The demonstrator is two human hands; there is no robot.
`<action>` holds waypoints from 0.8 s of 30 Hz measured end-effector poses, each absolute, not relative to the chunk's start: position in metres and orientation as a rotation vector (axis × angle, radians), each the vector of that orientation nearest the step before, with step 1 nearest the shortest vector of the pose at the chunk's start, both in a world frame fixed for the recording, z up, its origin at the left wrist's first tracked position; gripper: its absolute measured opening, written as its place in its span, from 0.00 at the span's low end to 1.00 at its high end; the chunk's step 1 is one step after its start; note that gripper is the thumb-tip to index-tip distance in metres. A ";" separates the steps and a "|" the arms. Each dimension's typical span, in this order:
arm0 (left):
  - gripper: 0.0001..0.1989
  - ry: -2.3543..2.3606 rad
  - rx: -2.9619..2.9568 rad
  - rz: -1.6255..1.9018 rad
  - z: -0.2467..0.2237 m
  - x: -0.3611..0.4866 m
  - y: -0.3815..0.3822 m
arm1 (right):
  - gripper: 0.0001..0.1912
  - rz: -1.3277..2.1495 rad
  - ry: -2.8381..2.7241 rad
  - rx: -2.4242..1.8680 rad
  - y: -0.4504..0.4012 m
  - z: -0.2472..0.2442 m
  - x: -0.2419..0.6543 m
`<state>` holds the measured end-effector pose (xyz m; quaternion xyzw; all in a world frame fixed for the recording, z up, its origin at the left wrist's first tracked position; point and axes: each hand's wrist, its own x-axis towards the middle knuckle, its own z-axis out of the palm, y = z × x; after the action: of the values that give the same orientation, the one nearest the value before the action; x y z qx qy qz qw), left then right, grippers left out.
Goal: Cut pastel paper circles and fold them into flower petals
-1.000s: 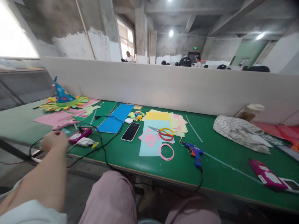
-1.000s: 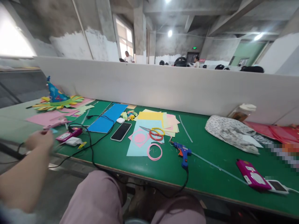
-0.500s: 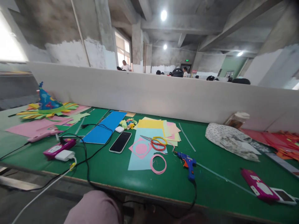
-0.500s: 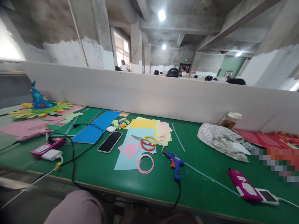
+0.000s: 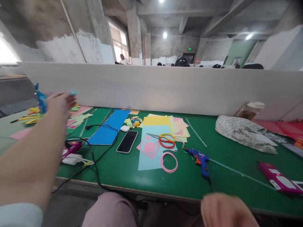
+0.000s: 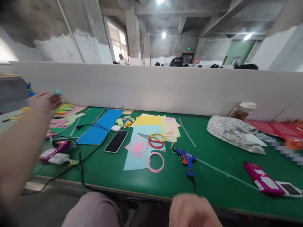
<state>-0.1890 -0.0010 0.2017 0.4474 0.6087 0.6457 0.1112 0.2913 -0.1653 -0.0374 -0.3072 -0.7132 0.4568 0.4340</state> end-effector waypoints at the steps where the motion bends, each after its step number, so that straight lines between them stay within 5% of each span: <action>1: 0.20 1.752 1.200 1.880 0.202 -0.183 0.017 | 0.04 1.169 -1.731 -0.761 -0.148 -0.024 0.276; 6: 0.16 1.394 1.108 1.759 0.156 -0.079 0.076 | 0.14 1.316 -1.233 -0.870 -0.059 0.034 0.201; 12: 0.15 1.045 1.000 1.635 0.071 0.019 0.037 | 0.18 1.197 -1.154 -0.883 0.018 0.064 0.163; 24: 0.08 0.962 1.011 1.853 0.078 0.003 -0.007 | 0.05 0.977 -1.860 -0.758 0.035 0.115 0.136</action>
<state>0.0029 -0.0069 0.0781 0.3994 0.3803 0.7323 0.3995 0.1360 0.0351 0.1148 -0.3051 -0.7485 0.3930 0.4384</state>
